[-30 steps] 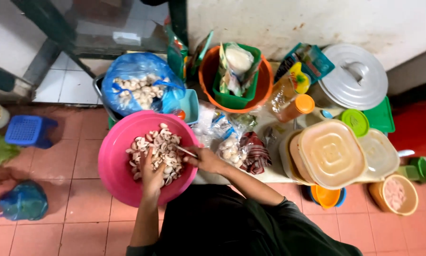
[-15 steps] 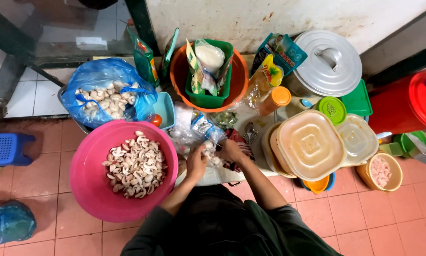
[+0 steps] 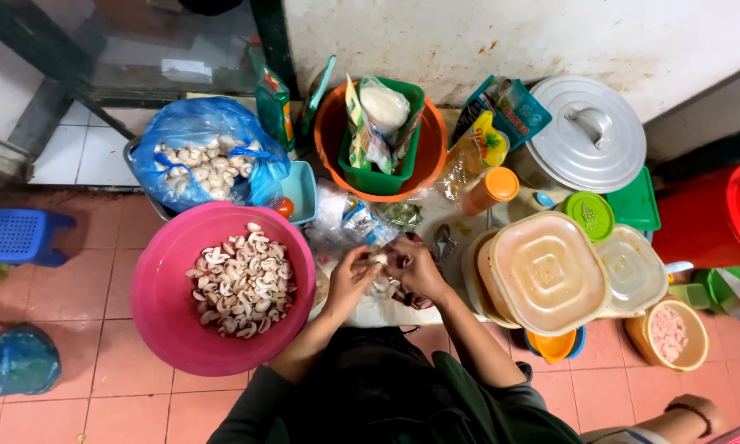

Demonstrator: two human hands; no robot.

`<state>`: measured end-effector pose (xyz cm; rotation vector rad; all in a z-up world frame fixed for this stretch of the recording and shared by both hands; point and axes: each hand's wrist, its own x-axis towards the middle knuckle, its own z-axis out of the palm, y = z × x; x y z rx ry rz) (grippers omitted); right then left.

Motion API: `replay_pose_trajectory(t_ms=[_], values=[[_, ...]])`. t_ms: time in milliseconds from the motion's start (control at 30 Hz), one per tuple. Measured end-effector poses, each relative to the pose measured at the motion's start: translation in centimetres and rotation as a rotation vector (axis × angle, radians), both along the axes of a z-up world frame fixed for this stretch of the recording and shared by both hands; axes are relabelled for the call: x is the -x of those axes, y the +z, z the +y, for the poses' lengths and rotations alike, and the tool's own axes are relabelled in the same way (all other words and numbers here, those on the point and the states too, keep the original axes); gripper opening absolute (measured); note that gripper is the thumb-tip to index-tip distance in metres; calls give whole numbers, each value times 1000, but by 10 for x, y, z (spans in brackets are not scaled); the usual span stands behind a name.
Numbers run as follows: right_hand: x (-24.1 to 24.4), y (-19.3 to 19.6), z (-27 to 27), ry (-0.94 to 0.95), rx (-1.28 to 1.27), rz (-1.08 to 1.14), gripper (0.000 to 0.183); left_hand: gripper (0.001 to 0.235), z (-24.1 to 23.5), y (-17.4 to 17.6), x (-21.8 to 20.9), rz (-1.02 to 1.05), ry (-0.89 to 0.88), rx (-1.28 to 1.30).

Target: The person adds a packet of sauce to a large cooking pot and then spends the remainder of the video peeling and breaking apart whole mushrooms into a bowl.

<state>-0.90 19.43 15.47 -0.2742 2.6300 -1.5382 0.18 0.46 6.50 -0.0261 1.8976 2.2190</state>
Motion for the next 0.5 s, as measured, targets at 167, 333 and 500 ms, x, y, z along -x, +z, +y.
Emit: replay_pose_trajectory(t_ms=[167, 333, 500], values=[[-2, 50, -66, 139, 15, 145, 55, 38, -55, 43, 6, -56, 143, -370], [-6, 24, -108, 328, 97, 172, 48, 37, -111, 48, -9, 7, 277, -492], [-13, 44, -150, 492, 206, 12, 55, 35, -144, 42, -30, 8, 348, -498]])
